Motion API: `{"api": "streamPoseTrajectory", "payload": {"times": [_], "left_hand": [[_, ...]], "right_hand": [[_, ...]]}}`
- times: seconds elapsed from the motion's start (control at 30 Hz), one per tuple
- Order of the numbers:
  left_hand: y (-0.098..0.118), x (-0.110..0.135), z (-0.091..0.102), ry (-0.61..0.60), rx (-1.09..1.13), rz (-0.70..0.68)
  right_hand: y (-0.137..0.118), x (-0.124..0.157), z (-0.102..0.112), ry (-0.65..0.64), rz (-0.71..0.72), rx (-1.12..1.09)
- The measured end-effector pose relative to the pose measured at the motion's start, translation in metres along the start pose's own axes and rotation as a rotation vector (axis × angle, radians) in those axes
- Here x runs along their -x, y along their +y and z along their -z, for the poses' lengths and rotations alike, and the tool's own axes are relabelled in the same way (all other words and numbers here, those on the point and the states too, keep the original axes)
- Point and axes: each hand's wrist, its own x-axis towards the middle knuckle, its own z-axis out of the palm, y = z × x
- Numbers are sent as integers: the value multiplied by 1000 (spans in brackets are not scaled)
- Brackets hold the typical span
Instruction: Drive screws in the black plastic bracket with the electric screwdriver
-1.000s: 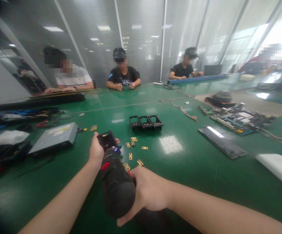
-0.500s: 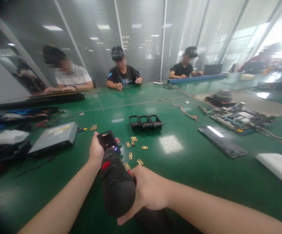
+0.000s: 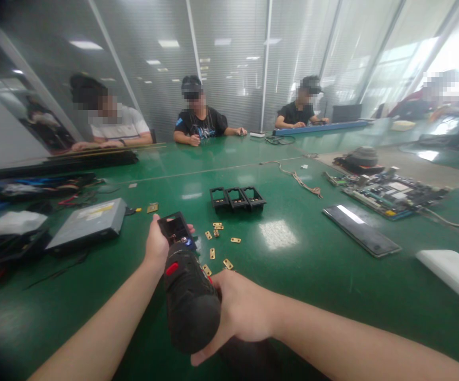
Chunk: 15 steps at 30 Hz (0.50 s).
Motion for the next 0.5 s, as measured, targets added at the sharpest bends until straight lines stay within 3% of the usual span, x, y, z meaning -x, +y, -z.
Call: {"api": "streamPoseTrajectory", "payload": {"times": [0.5], "left_hand": [[-1,-1,1,-1,63,16]], "right_hand": [[-3,0,0,-20,22,5]]}}
